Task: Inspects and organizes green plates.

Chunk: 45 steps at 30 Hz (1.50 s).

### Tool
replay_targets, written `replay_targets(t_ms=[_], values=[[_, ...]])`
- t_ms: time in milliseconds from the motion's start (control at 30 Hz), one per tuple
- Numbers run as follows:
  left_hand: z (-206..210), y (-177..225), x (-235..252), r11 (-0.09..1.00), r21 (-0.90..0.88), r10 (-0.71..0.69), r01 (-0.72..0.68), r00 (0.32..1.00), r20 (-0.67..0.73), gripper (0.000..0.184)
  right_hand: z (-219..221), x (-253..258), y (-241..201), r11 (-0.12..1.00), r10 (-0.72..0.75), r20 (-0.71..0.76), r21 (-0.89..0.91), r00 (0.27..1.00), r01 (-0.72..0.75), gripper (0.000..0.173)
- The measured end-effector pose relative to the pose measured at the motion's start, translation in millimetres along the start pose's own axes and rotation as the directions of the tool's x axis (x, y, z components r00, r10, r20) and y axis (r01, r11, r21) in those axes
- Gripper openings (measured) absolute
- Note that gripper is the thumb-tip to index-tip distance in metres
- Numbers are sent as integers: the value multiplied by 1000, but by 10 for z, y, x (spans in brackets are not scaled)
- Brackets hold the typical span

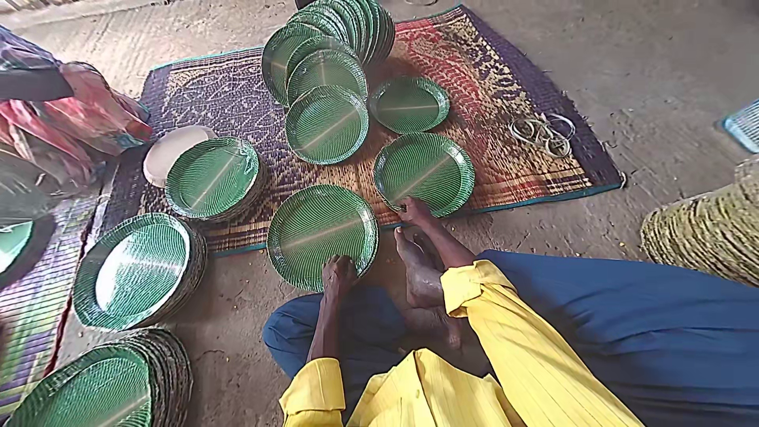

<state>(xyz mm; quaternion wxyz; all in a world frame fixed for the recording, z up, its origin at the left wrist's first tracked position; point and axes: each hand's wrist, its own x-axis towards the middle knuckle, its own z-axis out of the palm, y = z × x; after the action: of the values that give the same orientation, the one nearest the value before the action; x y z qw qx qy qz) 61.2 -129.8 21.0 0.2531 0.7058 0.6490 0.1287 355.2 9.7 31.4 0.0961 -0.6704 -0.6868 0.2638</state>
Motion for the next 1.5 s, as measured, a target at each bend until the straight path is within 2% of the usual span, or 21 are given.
replay_targets(t_ms=[167, 300, 400, 467, 533, 600, 633, 667, 733, 767, 833, 900, 967, 1033, 1100, 1133, 1200, 1233, 1267, 1367, 1500], values=[[-12, 7, -1, 1000, 4, 3, -3, 1000, 12, 35, -100, -74, -129, 997, 10, 76, -79, 997, -4, 31], [-7, 16, -15, 999, 27, 21, -21, 1000, 8, 34, -165, -129, -166, 997, 56, 87, -56, 995, -51, 35], [-9, 2, -13, 1000, 14, 21, -21, 1000, 11, 33, -179, -175, -119, 984, 178, 23, 20, 984, -178, 33], [-11, 2, -16, 1000, 11, 17, -17, 1000, 8, 32, -200, -165, -135, 970, 219, -99, 129, 971, -206, 28], [-13, 11, -12, 1000, 14, 8, -8, 1000, 21, 33, -256, -130, -243, 972, 167, -236, 201, 957, -120, 26], [-18, 22, -20, 999, 26, 29, -30, 999, 25, 34, -324, -158, -456, 974, -27, -403, 196, 915, 115, 23], [-1, 13, -37, 996, 29, 81, -81, 996, -23, 32, -356, -199, -600, 953, -146, -458, 174, 877, 249, 22], [41, -5, -59, 985, 27, 174, -172, 977, -124, 28, -366, -248, -748, 916, -269, -483, 139, 833, 376, 21], [123, -17, -81, 916, 78, 391, -393, 835, -387, 22, -281, -351, -1037, 822, -485, -413, 86, 771, 564, 19], [149, -10, -71, 870, 129, 472, -476, 728, -498, 21, -191, -415, -1162, 781, -568, -319, 83, 758, 619, 20], [145, 41, -79, 802, 199, 547, -562, 559, -624, 21, 63, -540, -1313, 751, -657, -2, 76, 754, 656, 23], [129, 89, -125, 786, 226, 554, -575, 495, -669, 21, 423, -617, -1277, 747, -647, 286, 52, 707, 663, 23], [111, 79, -163, 822, 198, 516, -533, 554, -653, 22, 718, -655, -1155, 733, -622, 410, 4, 667, 681, 20], [98, 45, -175, 904, 130, 409, -408, 734, -542, 23, 648, -654, -1120, 744, -617, 444, 59, 650, 666, 22], [57, 33, -137, 974, 72, 225, -213, 927, -301, 25, 369, -526, -1110, 815, -541, 482, 98, 689, 572, 30], [7, 56, -92, 990, 71, 131, -121, 980, -152, 29, 227, -418, -1053, 858, -497, 433, 113, 752, 502, 32], [-10, 68, -23, 993, 93, 77, -74, 996, -37, 31, 52, -194, -790, 921, -387, 160, 122, 908, 371, 30], [16, 61, -16, 991, 95, 95, -91, 994, -45, 31, -6, -110, -639, 947, -302, -5, 110, 953, 301, 28], [38, 51, -18, 990, 92, 113, -107, 992, -61, 30, -63, -57, -501, 974, -202, -97, 81, 975, 210, 30], [71, 13, -24, 989, 63, 137, -132, 987, -86, 29, -91, -11, -131, 999, 39, -56, -15, 998, -40, 46], [57, 8, -13, 993, 40, 115, -112, 990, -81, 28, 68, -8, -6, 993, 108, -42, -47, 993, -110, 41]])
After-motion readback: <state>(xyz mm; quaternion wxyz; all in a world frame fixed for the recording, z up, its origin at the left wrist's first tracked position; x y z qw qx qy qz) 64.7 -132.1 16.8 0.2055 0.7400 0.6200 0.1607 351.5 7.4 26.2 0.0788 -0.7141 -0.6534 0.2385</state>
